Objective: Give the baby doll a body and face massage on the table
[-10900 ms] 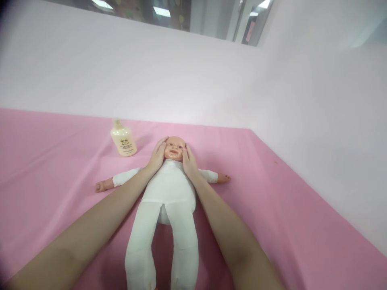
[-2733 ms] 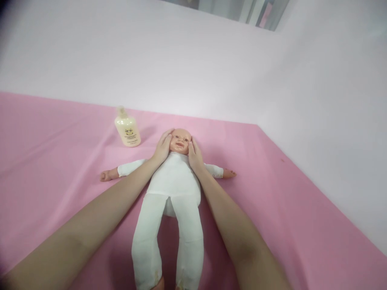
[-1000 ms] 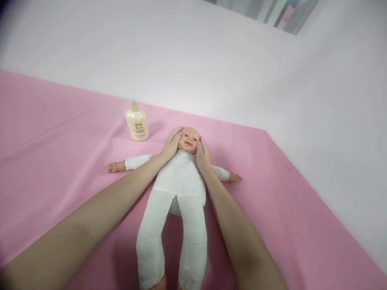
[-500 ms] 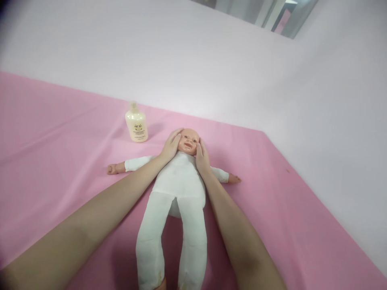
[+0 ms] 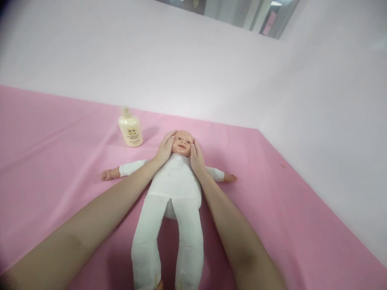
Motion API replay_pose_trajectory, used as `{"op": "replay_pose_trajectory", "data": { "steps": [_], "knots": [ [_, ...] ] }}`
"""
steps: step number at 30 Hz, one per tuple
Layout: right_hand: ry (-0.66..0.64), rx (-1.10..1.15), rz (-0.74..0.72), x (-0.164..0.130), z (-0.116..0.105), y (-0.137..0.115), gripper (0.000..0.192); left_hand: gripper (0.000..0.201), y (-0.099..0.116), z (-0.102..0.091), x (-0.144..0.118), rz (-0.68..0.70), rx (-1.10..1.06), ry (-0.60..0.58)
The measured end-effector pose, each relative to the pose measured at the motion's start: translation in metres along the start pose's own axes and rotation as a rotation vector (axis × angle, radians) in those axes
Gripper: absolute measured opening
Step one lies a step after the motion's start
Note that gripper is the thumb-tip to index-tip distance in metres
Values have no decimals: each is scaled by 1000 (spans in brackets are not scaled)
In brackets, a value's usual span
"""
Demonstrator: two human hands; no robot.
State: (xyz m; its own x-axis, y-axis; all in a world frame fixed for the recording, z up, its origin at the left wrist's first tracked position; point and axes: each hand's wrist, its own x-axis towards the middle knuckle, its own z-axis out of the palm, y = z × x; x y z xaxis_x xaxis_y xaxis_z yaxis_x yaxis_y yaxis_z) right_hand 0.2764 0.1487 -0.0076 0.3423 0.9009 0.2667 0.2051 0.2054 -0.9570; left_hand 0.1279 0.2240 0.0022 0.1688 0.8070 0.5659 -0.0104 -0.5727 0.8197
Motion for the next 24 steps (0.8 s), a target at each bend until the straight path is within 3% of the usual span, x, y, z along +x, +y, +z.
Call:
{"op": "replay_pose_trajectory", "data": {
  "steps": [9, 24],
  "knots": [
    [-9, 43, -10, -1, 4, -3, 59, 36, 17, -3, -3, -60, -18, 18],
    [-8, 47, -25, 0, 5, -3, 60, 37, 16, -3, -3, -57, -20, 14]
  ]
}}
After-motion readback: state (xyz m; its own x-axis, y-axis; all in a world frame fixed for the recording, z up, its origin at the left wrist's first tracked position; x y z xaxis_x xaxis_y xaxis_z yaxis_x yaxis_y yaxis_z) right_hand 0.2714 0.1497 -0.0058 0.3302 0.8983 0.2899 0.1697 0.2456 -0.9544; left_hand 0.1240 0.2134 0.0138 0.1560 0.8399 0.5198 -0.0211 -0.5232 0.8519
